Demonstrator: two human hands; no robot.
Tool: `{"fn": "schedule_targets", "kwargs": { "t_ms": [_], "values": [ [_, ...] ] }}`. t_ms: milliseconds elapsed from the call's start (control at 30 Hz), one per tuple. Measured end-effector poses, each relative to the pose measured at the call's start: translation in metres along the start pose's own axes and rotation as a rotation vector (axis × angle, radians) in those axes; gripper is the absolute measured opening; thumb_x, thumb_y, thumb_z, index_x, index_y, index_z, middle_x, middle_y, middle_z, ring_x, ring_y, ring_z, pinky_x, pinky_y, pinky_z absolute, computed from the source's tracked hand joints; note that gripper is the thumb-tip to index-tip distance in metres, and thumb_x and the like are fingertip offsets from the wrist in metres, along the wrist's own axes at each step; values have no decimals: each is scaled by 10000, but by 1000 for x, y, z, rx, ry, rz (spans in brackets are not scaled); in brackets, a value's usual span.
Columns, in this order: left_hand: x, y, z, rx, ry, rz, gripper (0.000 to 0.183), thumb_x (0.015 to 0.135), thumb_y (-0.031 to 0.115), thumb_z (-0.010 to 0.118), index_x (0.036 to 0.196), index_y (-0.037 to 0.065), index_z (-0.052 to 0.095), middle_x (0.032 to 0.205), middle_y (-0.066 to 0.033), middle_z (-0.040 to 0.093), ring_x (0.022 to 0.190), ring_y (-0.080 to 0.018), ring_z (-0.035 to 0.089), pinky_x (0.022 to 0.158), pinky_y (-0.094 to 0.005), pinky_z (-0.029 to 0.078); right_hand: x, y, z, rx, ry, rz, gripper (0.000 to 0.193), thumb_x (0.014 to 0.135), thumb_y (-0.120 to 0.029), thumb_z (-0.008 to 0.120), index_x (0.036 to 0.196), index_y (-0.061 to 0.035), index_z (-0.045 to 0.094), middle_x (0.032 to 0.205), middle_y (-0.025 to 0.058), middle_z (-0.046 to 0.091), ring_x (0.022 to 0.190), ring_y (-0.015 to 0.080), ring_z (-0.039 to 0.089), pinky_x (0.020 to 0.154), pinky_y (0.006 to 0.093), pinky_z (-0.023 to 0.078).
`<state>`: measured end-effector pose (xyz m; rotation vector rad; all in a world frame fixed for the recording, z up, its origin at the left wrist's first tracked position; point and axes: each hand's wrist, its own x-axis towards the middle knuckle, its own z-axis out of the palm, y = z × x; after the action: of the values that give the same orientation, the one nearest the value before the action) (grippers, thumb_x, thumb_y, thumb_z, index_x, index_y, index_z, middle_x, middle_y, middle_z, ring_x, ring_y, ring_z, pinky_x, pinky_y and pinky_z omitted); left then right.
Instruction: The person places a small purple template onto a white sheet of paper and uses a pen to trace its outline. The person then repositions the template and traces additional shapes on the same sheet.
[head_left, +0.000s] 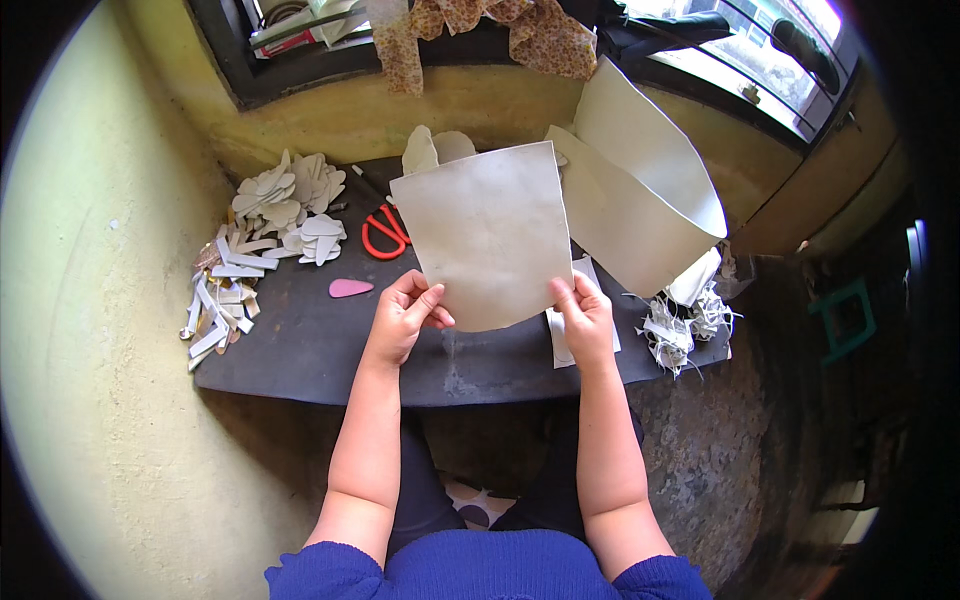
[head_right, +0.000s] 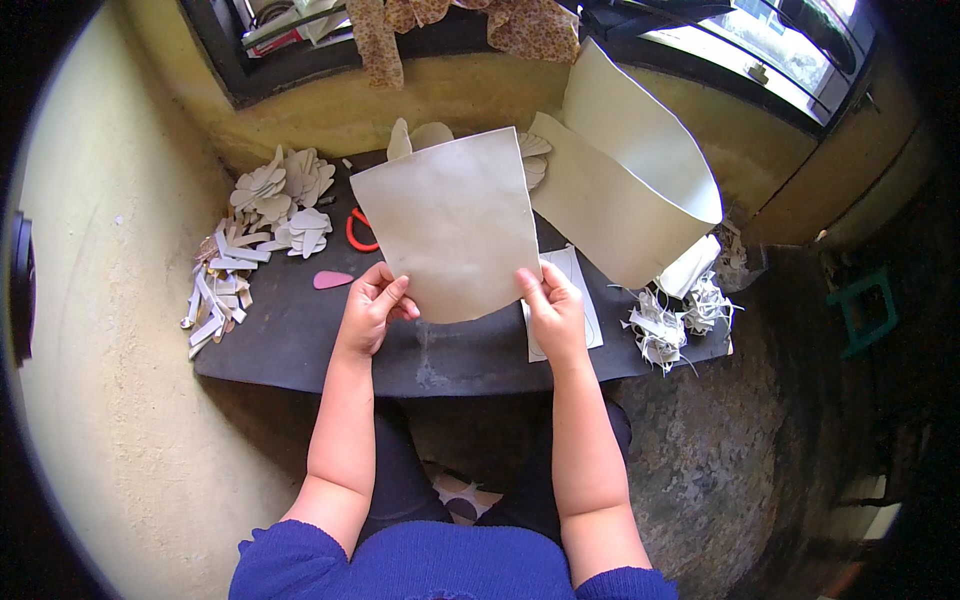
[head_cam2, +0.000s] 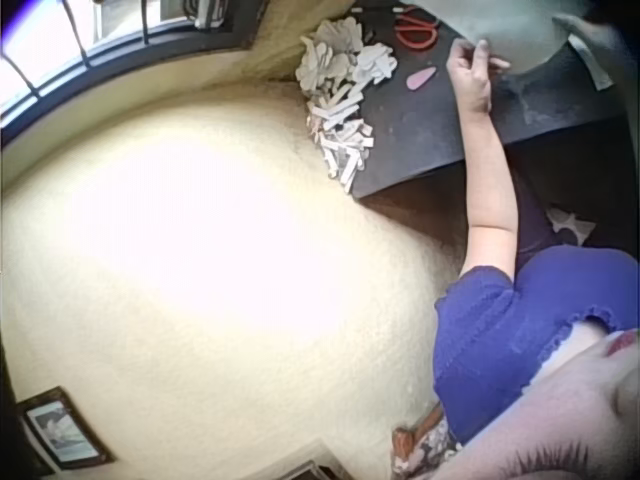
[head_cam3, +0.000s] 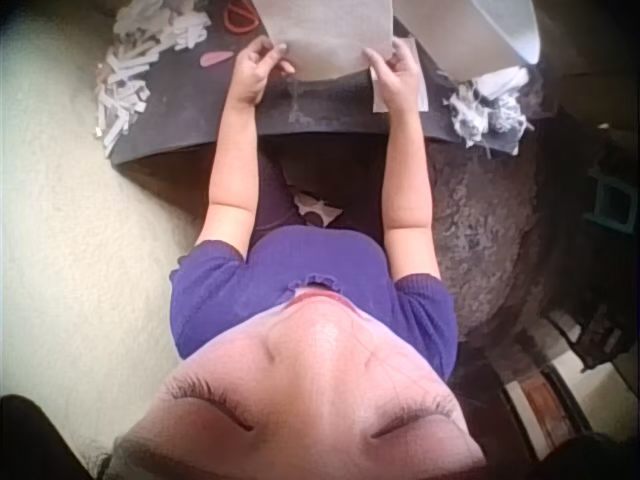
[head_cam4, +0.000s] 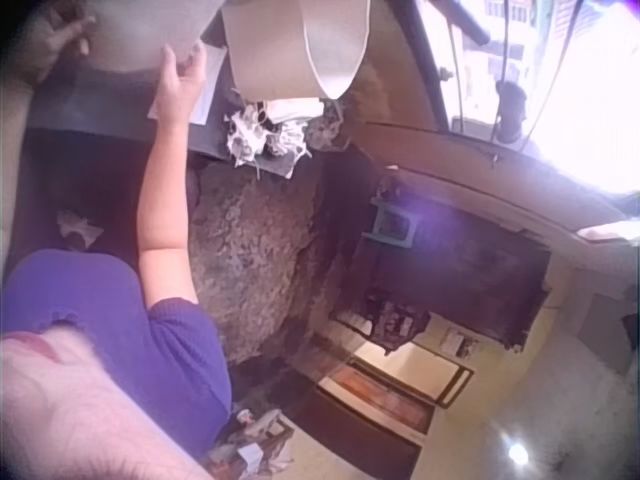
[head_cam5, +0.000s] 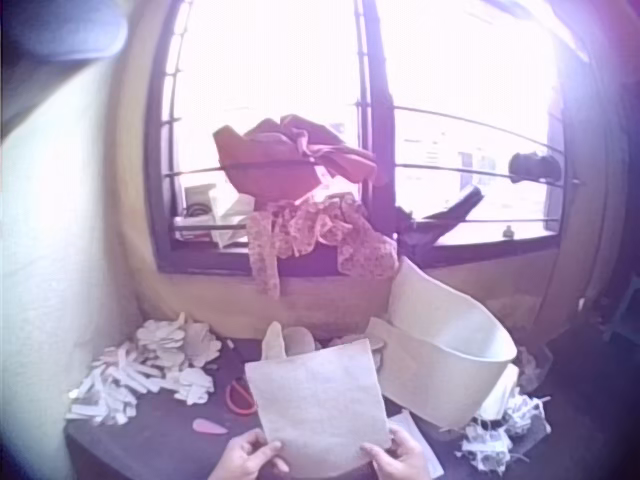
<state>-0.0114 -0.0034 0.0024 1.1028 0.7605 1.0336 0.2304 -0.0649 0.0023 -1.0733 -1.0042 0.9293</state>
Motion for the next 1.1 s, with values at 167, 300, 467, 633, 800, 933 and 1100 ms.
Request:
{"fn": "schedule_targets", "kwargs": {
  "t_ms": [167, 300, 467, 633, 800, 933, 1100],
  "values": [
    [0, 1, 1, -25, 6, 5, 143, 944, 171, 652, 866, 73, 584, 781, -24, 654, 626, -111, 657, 575, -222, 517, 2, 8, -19, 186, -40, 108, 336, 926, -100, 667, 1221, 30, 570, 994, 65, 683, 921, 123, 641, 834, 262, 499],
    [-2, 4, 1, 2, -49, -13, 132, 944, 160, 647, 870, 70, 585, 764, -27, 653, 615, -111, 649, 569, -223, 512, -5, -8, 13, 8, 40, -42, 506, 841, -38, 750, 1271, -7, 485, 1042, 75, 678, 930, 129, 652, 819, 258, 507],
    [-3, 8, -6, 52, -128, -64, 125, 943, 145, 640, 868, 64, 582, 755, -35, 651, 613, -113, 645, 568, -231, 513, -3, -5, 8, 46, 73, 14, 342, 901, -84, 697, 1199, 0, 551, 958, 58, 691, 916, 103, 642, 799, 233, 495],
    [-3, 10, -4, 77, -109, -62, 136, 943, 147, 640, 865, 56, 574, 748, -34, 646, 618, -111, 642, 577, -234, 516, 1, 4, -3, 119, 165, 13, 209, 958, -136, 632, 1093, 22, 617, 925, 23, 680, 863, 71, 610, 774, 208, 472],
    [-3, 9, -8, 107, -118, -71, 122, 944, 157, 634, 878, 76, 572, 769, -40, 656, 624, -114, 636, 591, -229, 505, -3, -5, 13, -24, 146, -18, 207, 983, -175, 601, 1001, 21, 664, 879, -4, 663, 771, 45, 565, 693, 205, 445],
    [-3, 10, -9, 108, -119, -75, 123, 943, 155, 636, 879, 72, 571, 770, -42, 657, 623, -112, 635, 589, -230, 506, 0, -1, -1, 93, 166, 56, 272, 1012, -233, 557, 964, 4, 683, 832, -46, 631, 731, 24, 518, 645, 177, 393],
    [-3, 9, -6, 104, -114, -96, 136, 937, 143, 646, 864, 45, 586, 754, -33, 642, 615, -109, 639, 582, -230, 511, -2, -8, 15, 13, 180, -54, 303, 1010, -275, 556, 1057, 6, 659, 876, 33, 688, 787, 57, 605, 680, 198, 453]
  ]
}}
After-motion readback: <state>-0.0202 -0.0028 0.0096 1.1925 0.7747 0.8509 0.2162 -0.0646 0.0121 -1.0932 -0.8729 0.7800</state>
